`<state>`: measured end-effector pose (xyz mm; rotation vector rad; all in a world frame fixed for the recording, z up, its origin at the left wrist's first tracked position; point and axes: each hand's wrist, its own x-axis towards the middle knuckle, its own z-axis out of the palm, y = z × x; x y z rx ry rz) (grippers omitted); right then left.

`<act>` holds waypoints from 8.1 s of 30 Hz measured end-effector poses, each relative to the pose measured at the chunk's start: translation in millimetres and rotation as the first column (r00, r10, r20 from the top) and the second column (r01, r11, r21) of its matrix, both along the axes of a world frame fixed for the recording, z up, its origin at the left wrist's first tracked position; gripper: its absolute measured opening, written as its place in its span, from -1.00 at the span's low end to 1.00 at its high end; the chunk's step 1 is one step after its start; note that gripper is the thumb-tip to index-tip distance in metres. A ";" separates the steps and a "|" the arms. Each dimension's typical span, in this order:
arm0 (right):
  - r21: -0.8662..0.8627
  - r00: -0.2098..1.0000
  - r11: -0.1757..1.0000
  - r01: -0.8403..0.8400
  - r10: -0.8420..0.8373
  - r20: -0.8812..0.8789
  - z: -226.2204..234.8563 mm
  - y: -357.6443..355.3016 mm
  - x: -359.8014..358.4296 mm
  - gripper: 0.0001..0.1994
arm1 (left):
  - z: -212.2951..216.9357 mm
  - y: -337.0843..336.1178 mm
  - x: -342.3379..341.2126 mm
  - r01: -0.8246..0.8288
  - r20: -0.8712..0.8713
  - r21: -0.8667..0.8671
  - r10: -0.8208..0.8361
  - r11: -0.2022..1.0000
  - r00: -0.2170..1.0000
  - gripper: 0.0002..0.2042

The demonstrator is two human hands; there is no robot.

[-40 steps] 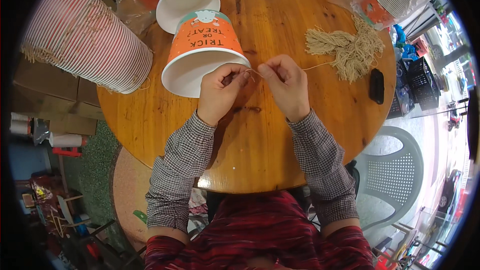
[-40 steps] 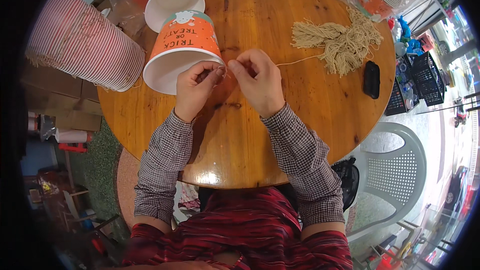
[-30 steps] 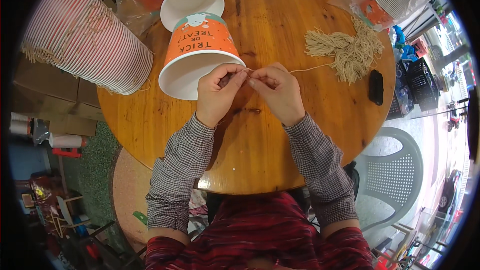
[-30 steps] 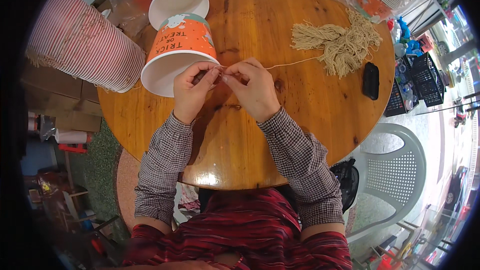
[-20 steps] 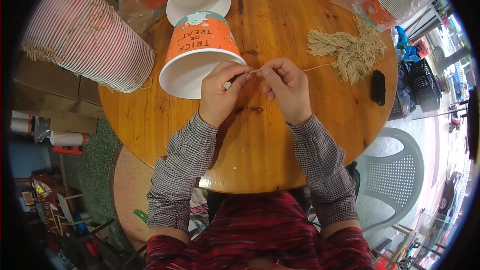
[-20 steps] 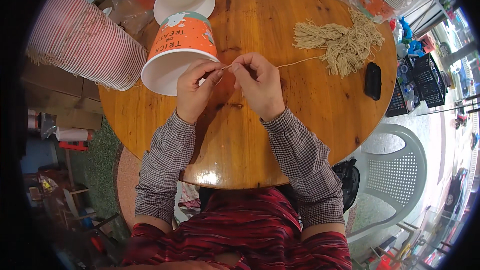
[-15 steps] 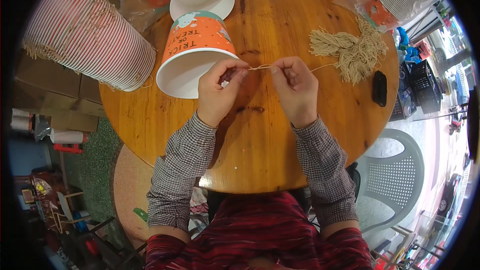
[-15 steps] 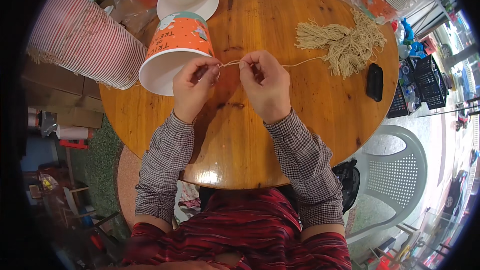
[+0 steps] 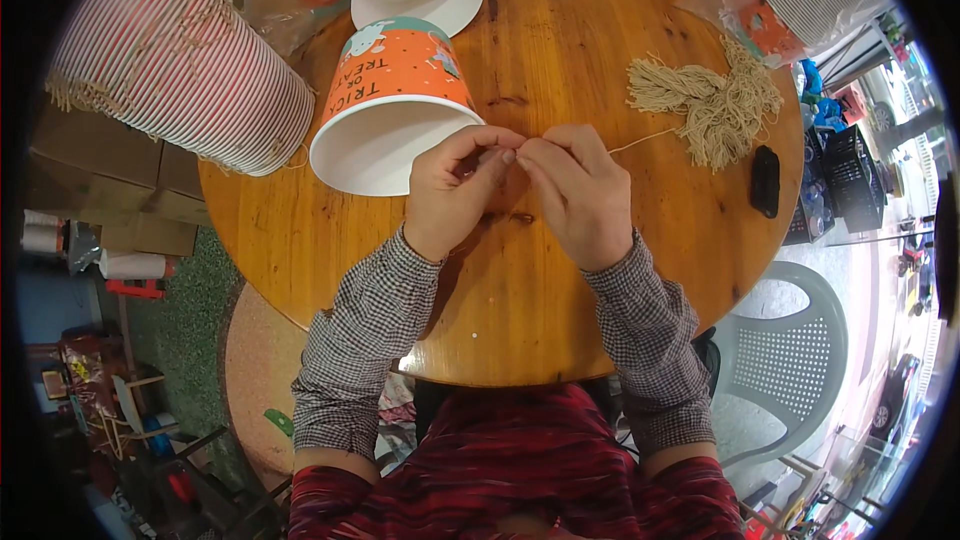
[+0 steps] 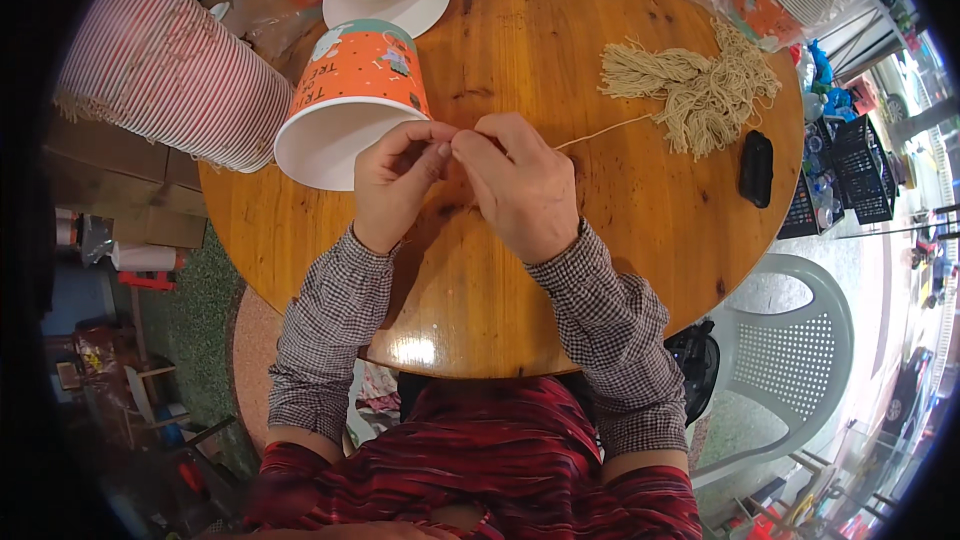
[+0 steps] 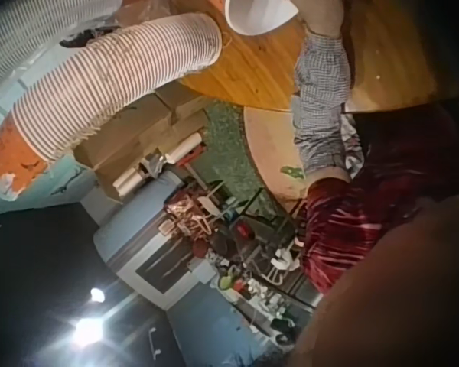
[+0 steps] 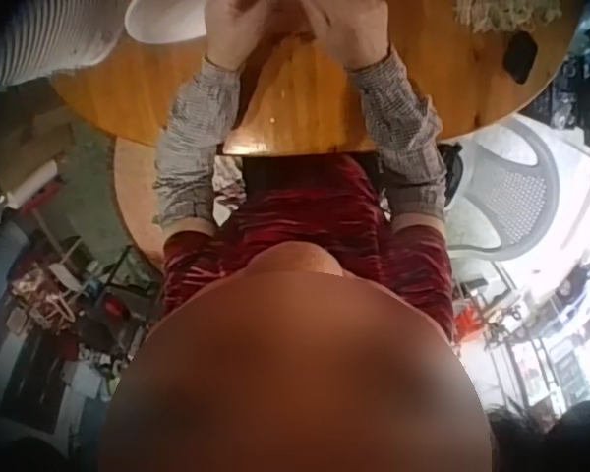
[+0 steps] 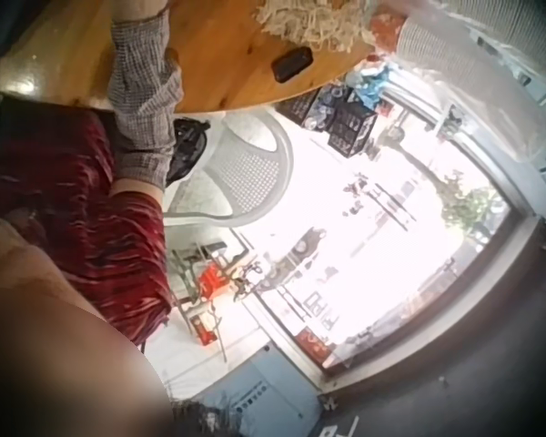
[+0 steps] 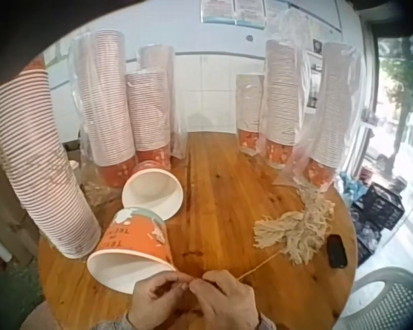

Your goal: Manually attaching string handles to printed paper buckets by threading them through pre-punched holes.

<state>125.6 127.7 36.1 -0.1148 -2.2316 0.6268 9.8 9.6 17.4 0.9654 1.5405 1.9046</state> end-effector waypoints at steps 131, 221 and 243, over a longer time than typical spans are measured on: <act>-0.865 0.967 0.503 -0.005 0.221 0.123 -9.1 4.8 -6.1 -0.93 | -8.9 4.1 4.0 -0.131 -0.181 -0.126 0.107 0.983 0.978 -0.98; -0.785 0.068 0.046 -0.618 0.998 0.005 -8.0 -46.5 30.0 -0.84 | -14.9 -10.2 4.5 -0.384 0.568 0.151 0.238 0.911 0.788 -0.61; -0.808 0.796 -0.011 -0.590 0.162 -0.583 24.7 44.3 75.6 -0.42 | 91.2 -54.9 -4.9 -0.426 -0.710 -0.044 0.271 0.904 0.649 -0.79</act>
